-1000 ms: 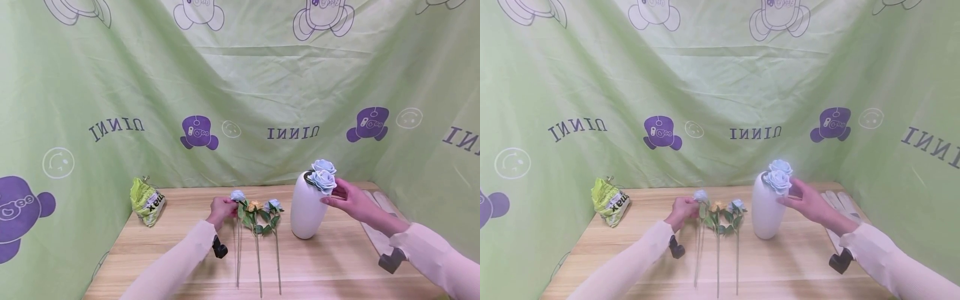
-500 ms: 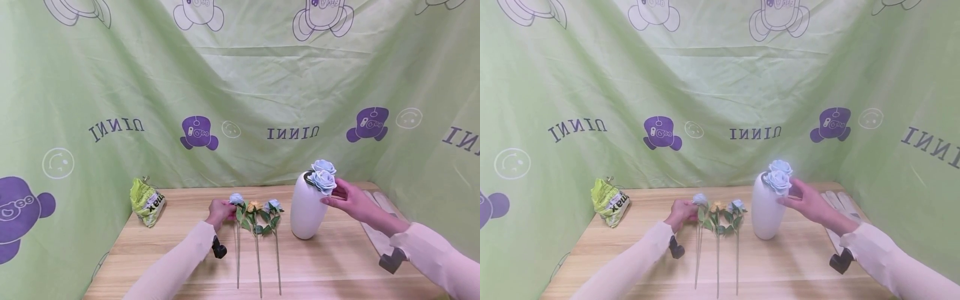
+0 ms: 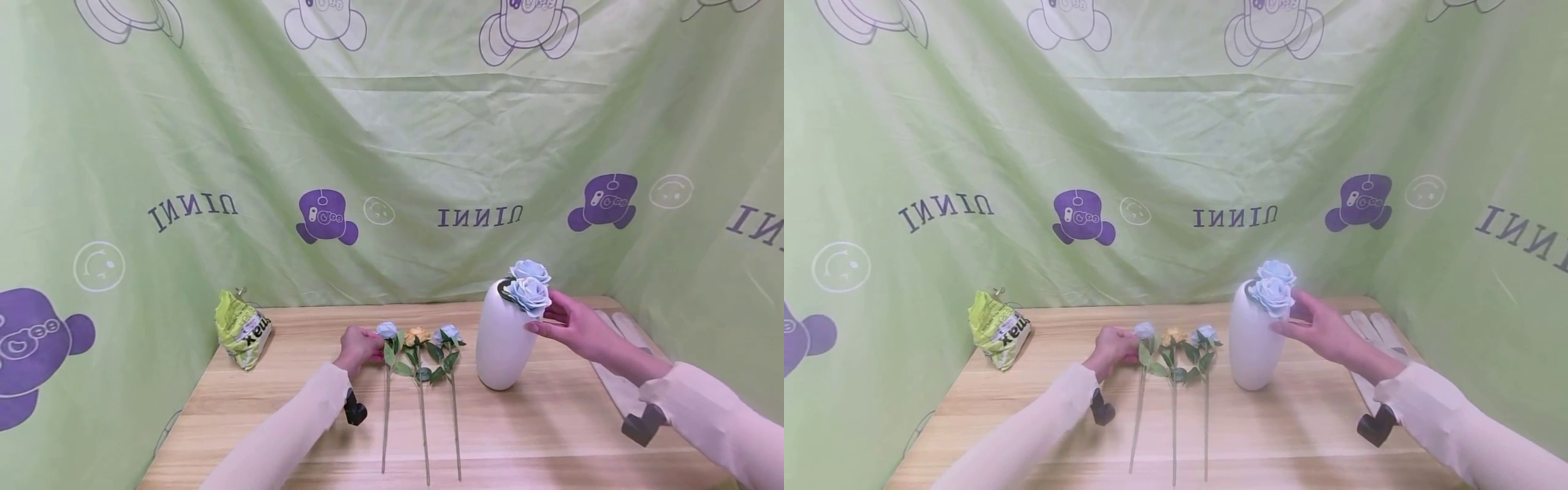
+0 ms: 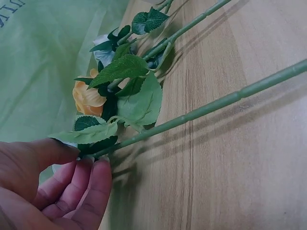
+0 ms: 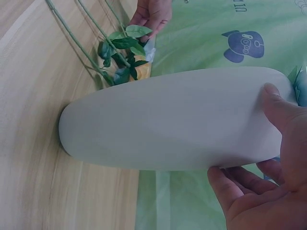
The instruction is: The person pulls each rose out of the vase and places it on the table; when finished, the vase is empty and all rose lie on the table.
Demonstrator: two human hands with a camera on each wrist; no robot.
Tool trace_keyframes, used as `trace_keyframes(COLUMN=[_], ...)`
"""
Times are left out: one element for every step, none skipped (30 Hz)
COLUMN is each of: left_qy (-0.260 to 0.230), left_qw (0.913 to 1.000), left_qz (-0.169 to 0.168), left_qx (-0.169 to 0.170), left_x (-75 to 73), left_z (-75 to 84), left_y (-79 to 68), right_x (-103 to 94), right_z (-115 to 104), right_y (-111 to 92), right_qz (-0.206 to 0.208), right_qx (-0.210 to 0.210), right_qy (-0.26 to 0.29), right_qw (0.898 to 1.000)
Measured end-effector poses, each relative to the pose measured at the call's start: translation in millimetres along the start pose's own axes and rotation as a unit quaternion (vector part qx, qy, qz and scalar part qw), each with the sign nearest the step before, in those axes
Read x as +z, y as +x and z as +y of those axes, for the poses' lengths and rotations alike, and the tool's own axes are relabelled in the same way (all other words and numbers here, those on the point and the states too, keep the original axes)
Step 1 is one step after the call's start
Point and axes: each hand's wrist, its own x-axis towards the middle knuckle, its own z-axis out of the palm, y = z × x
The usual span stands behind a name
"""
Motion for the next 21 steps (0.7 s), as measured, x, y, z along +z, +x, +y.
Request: trace_keyframes(left_qy=[0.003,0.007,0.012,0.017,0.022,0.028,0.034,0.040,0.045,0.050,0.054,0.058,0.061,0.065,0.073,0.081,0.089,0.094,0.101,0.105,0.106], left_qw=[1.0000,1.0000,0.9999,0.9998,0.9997,0.9996,0.9993,0.9990,0.9987,0.9984,0.9981,0.9978,0.9975,0.9972,0.9965,0.9955,0.9942,0.9930,0.9912,0.9895,0.9881], left_qz=[0.000,0.002,0.003,0.004,0.005,0.007,0.008,0.009,0.010,0.012,0.014,0.015,0.015,0.016,0.019,0.023,0.028,0.033,0.039,0.046,0.051], left_qx=[0.002,0.003,0.003,0.005,0.005,0.007,0.012,0.016,0.020,0.023,0.026,0.029,0.032,0.033,0.038,0.044,0.054,0.063,0.076,0.089,0.098], left_x=[-0.1,-0.3,-0.5,-0.6,-0.7,-0.7,-0.8,-0.7,-0.7,-0.7,-0.7,-0.8,-1.0,-1.3,-1.9,-2.5,-3.4,-4.2,-5.4,-6.6,-7.7], left_z=[-0.3,-0.4,-0.3,0.0,0.2,0.7,1.1,1.4,1.7,2.2,2.5,2.9,3.2,3.4,3.7,4.1,4.4,4.9,5.3,5.7,6.3], left_y=[-0.4,-1.1,-1.6,-2.3,-2.9,-3.6,-4.1,-4.5,-4.8,-5.2,-5.4,-5.4,-5.3,-5.3,-5.2,-5.0,-4.8,-4.8,-4.6,-4.3,-3.9], right_x=[-0.1,0.0,0.2,0.6,0.8,1.1,1.3,1.4,1.4,1.2,1.0,0.8,0.6,0.3,0.2,0.0,-0.1,-0.1,-0.1,0.0,0.2], right_z=[0.0,0.3,0.3,0.5,0.7,0.8,0.9,1.1,1.0,1.2,1.0,1.1,1.1,1.2,1.1,1.1,1.2,1.0,0.9,0.8,0.8], right_y=[-0.3,-0.3,-0.4,-0.2,-0.2,-0.2,-0.2,-0.2,-0.4,-0.6,-0.9,-1.0,-1.1,-1.2,-1.1,-0.9,-0.7,-0.6,-0.5,-0.4,-0.3], right_qz=[-0.001,-0.001,-0.002,-0.001,-0.002,-0.001,-0.002,-0.002,-0.002,-0.001,-0.002,-0.002,-0.002,-0.002,-0.001,-0.001,-0.001,0.000,0.001,0.001,0.001], right_qx=[0.001,0.001,-0.001,-0.001,-0.004,-0.004,-0.006,-0.006,-0.006,-0.005,-0.005,-0.004,-0.005,-0.005,-0.003,-0.004,-0.004,-0.003,-0.004,-0.005,-0.006], right_qy=[-0.001,0.000,0.001,0.003,0.005,0.004,0.006,0.007,0.007,0.006,0.005,0.004,0.004,0.002,0.001,0.000,-0.001,-0.002,-0.001,-0.002,-0.001], right_qw=[1.000,1.000,1.000,1.000,1.000,1.000,1.000,1.000,1.000,1.000,1.000,1.000,1.000,1.000,1.000,1.000,1.000,1.000,1.000,1.000,1.000])
